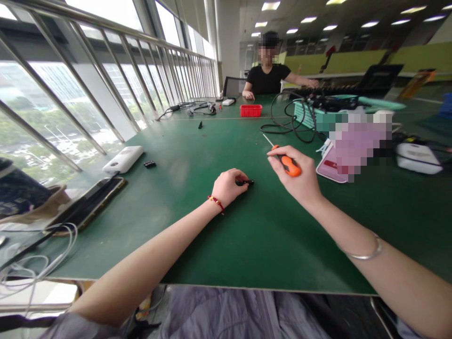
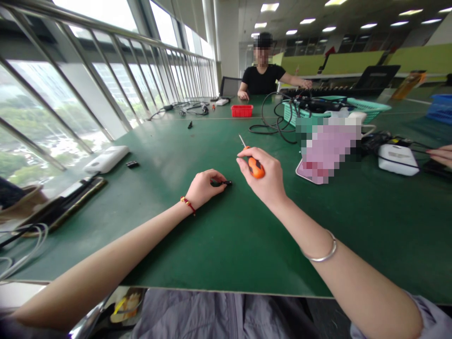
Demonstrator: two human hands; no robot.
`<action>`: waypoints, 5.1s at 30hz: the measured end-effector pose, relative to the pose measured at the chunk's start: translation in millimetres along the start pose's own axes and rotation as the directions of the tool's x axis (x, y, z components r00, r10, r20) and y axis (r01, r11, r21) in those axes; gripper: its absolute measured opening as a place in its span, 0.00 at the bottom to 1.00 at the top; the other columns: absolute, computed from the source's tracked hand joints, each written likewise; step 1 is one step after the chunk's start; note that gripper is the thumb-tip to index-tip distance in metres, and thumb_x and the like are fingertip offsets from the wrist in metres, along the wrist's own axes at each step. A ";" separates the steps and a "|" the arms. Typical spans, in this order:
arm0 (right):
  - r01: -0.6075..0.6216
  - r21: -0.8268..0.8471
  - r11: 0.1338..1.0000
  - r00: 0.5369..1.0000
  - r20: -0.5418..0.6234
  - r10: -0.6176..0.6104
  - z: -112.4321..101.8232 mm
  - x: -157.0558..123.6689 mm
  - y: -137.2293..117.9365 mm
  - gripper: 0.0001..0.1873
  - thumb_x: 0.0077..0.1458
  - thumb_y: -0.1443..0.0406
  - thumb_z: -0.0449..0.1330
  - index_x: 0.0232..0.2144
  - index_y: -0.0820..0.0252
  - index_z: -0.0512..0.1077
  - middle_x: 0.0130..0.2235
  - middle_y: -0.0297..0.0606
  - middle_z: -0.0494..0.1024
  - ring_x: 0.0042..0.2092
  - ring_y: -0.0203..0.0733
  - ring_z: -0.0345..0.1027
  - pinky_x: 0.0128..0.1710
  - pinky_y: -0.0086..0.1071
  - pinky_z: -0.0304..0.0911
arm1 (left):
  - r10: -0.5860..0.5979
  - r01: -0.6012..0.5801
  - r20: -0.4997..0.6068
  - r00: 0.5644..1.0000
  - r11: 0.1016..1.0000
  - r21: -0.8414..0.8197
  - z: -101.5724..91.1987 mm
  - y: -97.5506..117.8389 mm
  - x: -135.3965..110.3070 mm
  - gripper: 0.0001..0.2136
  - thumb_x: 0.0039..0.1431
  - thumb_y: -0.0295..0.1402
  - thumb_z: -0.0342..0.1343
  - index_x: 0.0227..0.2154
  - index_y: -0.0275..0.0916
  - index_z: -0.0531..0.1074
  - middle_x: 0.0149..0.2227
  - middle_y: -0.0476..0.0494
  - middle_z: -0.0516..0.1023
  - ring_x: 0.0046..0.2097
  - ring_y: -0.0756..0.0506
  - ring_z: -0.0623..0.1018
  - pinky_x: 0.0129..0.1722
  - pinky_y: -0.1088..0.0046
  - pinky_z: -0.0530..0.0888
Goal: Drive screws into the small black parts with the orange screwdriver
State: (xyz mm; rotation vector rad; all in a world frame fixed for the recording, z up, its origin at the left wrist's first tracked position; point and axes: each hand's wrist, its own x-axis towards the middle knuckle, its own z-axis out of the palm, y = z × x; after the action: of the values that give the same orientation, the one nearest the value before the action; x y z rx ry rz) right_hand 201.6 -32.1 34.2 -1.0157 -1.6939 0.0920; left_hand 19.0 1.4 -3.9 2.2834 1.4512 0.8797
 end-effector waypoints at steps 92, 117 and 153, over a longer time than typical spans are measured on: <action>0.033 -0.336 0.941 0.953 0.293 0.071 8.6 -1.4 53.7 0.07 0.49 0.62 0.56 0.28 0.53 0.74 0.35 0.30 0.80 0.35 0.40 0.73 0.30 0.29 0.60 | 0.026 -0.028 0.030 0.999 0.997 0.070 -27.4 -19.4 -11.9 0.06 0.47 0.33 0.57 0.27 0.40 0.77 0.37 0.48 0.80 0.41 0.45 0.77 0.48 0.68 0.71; 0.100 -0.332 0.938 0.931 0.364 0.030 12.6 -4.5 48.4 0.06 0.50 0.62 0.56 0.28 0.53 0.74 0.34 0.30 0.80 0.34 0.40 0.73 0.29 0.28 0.60 | -0.487 0.469 -0.110 0.867 0.870 -0.152 -127.2 -103.0 -50.3 0.20 0.39 0.46 0.64 0.31 0.36 0.76 0.29 0.51 0.78 0.31 0.50 0.71 0.30 0.77 0.67; 0.103 -0.315 0.944 0.918 0.396 0.032 13.9 -5.1 49.0 0.07 0.50 0.62 0.56 0.29 0.53 0.74 0.35 0.30 0.80 0.35 0.39 0.73 0.31 0.29 0.61 | -0.424 0.424 -0.114 0.898 0.905 -0.028 -124.0 -103.3 -50.5 0.18 0.42 0.45 0.60 0.33 0.37 0.79 0.27 0.46 0.79 0.30 0.46 0.75 0.30 0.74 0.71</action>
State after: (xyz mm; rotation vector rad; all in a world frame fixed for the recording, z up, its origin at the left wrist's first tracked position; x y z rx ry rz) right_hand 218.3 1.1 -1.0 -1.2773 -2.1491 -0.0144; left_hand -148.4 -6.7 18.4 1.8221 1.8982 0.8840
